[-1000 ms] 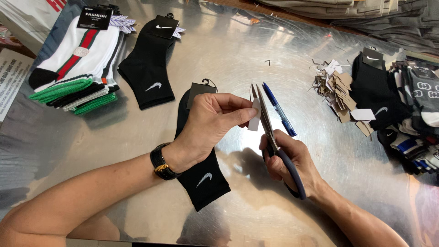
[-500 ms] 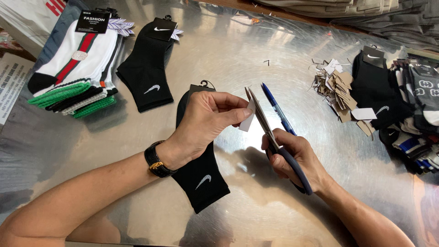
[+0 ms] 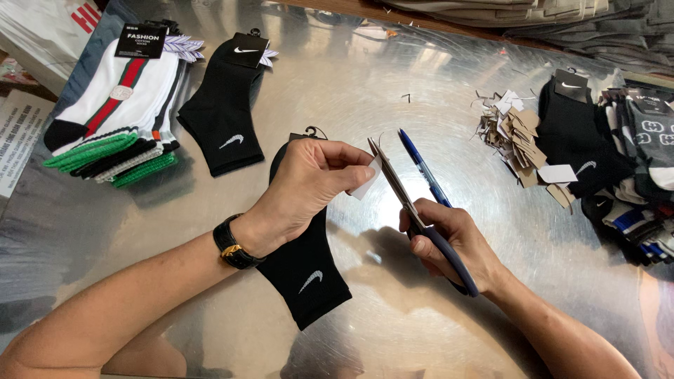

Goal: The person cuts a small white paper tag with scissors, then draws a leaf-like design on it with a blue pen. They attach the finished tag to a black sock and place the sock on a stack. The person repeats this process with another sock.

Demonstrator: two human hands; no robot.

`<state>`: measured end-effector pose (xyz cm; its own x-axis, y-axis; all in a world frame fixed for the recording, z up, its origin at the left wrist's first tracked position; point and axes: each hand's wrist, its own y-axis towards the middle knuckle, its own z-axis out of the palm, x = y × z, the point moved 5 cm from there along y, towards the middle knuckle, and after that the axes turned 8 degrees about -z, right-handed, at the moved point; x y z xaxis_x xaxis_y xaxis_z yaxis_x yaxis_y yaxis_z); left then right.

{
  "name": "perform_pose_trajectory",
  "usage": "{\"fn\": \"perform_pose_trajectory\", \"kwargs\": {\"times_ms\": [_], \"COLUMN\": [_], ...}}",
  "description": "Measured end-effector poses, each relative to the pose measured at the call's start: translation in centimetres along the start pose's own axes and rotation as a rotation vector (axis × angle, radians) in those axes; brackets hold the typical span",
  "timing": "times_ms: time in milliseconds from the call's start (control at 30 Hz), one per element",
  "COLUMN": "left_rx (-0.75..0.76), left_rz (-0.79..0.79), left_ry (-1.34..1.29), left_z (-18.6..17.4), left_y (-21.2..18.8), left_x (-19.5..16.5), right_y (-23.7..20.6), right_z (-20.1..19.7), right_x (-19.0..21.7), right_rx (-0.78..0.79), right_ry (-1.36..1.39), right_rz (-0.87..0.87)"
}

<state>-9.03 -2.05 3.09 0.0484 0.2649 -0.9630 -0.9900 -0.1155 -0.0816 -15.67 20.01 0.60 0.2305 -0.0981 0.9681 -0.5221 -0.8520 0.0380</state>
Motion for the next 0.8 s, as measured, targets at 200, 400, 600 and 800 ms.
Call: {"fn": "perform_pose_trajectory", "kwargs": {"times_ms": [200,400,600,800], "left_rx": [-0.006,0.061,0.195,0.178], "left_rz": [-0.011,0.254,0.444,0.253], "left_ry": [-0.025,0.349,0.602,0.494], "left_z": [0.7,4.1,8.8,9.5], "left_y": [-0.3,-2.5,-4.9,-4.5], "left_x": [-0.4,-2.2,-2.2,0.4], "right_y": [-0.2,-1.3,-3.4,-3.9], "right_z": [-0.2,-0.2,-1.3,-2.9], "right_x": [0.8,1.5,1.3,1.3], "right_rx": [-0.008,-0.044,-0.199,-0.341], "right_ry": [0.017,0.469,0.564,0.266], "right_rz": [-0.072,-0.107,-0.028,-0.094]}}
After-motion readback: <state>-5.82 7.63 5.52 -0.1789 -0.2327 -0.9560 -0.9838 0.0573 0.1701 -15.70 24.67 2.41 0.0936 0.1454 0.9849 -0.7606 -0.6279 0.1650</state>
